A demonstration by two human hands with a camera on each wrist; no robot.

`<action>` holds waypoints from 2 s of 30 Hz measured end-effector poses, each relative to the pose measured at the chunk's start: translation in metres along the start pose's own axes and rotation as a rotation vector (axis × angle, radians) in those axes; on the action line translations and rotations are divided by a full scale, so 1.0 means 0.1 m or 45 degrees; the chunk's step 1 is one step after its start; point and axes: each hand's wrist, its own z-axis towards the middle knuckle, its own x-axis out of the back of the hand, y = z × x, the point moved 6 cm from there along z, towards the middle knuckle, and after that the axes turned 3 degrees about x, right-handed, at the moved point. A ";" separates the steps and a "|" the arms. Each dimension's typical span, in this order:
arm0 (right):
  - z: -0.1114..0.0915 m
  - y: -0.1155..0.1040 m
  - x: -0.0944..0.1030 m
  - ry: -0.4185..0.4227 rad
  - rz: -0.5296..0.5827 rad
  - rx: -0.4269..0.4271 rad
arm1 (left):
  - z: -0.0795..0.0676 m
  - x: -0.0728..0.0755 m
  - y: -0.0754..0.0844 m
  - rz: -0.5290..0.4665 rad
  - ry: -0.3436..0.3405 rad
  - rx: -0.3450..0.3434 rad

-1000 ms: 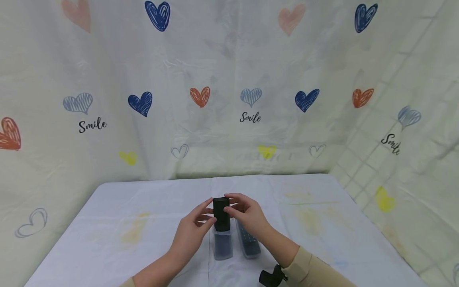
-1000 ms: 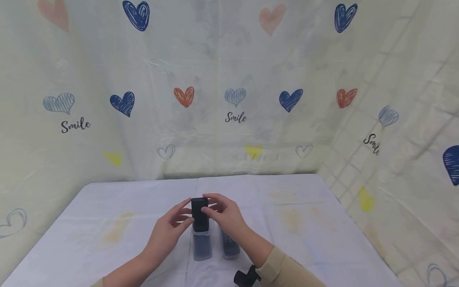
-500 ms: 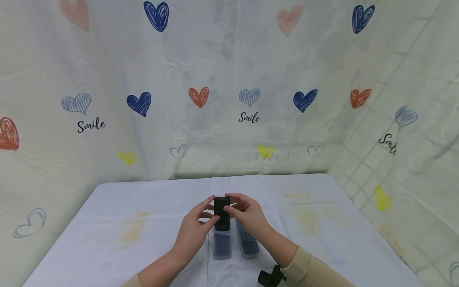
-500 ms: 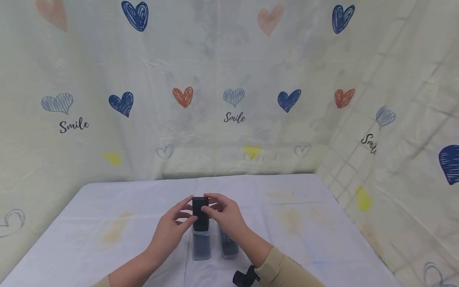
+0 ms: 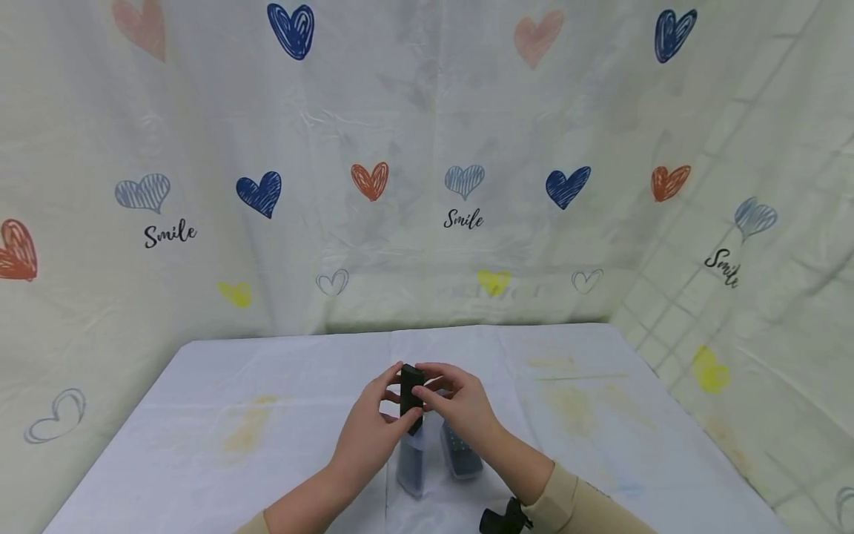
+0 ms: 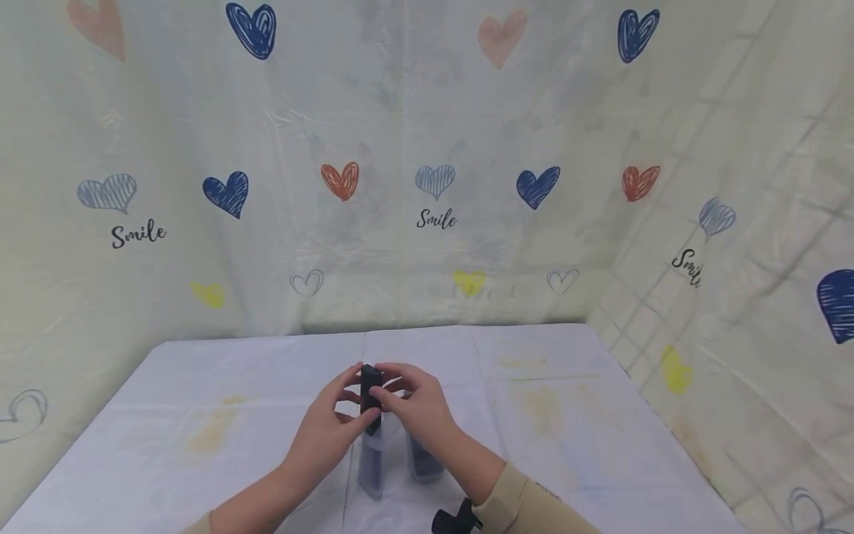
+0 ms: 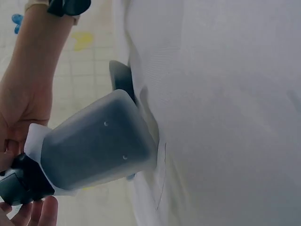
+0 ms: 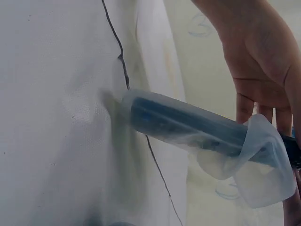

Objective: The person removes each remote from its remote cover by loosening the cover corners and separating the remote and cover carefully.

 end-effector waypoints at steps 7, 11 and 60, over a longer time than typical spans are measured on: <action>0.01 -0.01 -0.02 -0.091 -0.009 0.049 | -0.01 0.00 0.00 0.032 0.036 0.033; 0.03 -0.01 -0.01 -0.136 0.034 0.059 | -0.02 0.00 0.01 0.019 0.002 0.015; 0.13 0.19 -0.20 -0.224 -0.039 -0.058 | 0.10 0.26 -0.21 -0.090 -0.024 -0.045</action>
